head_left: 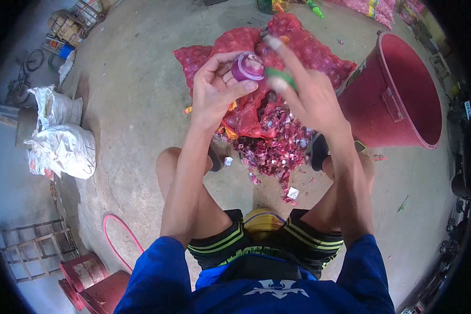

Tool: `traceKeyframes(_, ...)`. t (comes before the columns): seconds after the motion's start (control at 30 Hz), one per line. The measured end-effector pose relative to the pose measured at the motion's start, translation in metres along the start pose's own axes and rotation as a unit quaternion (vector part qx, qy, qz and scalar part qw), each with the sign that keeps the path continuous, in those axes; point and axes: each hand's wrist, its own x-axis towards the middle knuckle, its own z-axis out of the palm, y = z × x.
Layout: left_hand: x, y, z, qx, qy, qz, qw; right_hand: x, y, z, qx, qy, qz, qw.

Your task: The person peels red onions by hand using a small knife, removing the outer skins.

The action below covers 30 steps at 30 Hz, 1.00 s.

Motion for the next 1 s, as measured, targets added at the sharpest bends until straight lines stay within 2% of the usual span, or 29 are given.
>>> traceKeyframes(0.03,0.001,-0.003,-0.002,-0.008,-0.012,-0.006,1.000,0.001,0.009,0.001,0.001,-0.003,0.001,1.000)
traceKeyframes(0.1,-0.003,-0.006,-0.003,-0.016,-0.023,-0.012,1.000,0.006,0.026,-0.003,-0.063,0.001,0.138,0.988)
traceKeyframes(0.17,-0.004,-0.006,-0.004,-0.033,-0.019,-0.033,0.999,0.005,0.026,-0.011,-0.049,0.007,0.146,0.988)
traceKeyframes(0.23,-0.003,-0.006,-0.006,-0.030,0.000,-0.027,0.999,0.004,0.009,-0.016,0.048,-0.008,0.155,0.987)
traceKeyframes(0.27,-0.002,-0.006,-0.006,-0.026,0.012,-0.025,0.999,0.003,0.003,-0.015,0.049,-0.009,0.153,0.987)
traceKeyframes(0.33,-0.001,-0.003,-0.004,-0.024,0.021,-0.022,0.999,0.000,-0.007,-0.013,0.152,-0.038,0.047,0.987)
traceKeyframes(0.43,-0.001,0.000,-0.002,0.005,0.028,-0.010,1.000,0.001,-0.010,-0.008,0.159,-0.062,0.008,0.985)
traceKeyframes(0.7,-0.002,-0.002,0.000,0.029,0.009,-0.011,0.999,0.000,-0.005,-0.004,0.126,-0.069,-0.014,0.990)
traceKeyframes(0.77,0.000,-0.001,-0.004,-0.001,-0.004,0.005,1.000,0.002,0.002,-0.001,0.040,0.011,0.012,0.999)
traceKeyframes(0.8,0.000,-0.001,-0.006,-0.002,-0.004,0.006,1.000,0.004,0.004,-0.003,0.039,0.010,0.012,0.999)
traceKeyframes(0.87,-0.001,-0.003,-0.008,-0.014,-0.015,-0.023,1.000,0.007,0.008,-0.011,0.081,0.082,0.102,0.988)
traceKeyframes(1.0,-0.002,-0.002,-0.006,-0.013,-0.005,-0.028,1.000,0.004,0.012,-0.010,0.062,0.086,0.076,0.991)
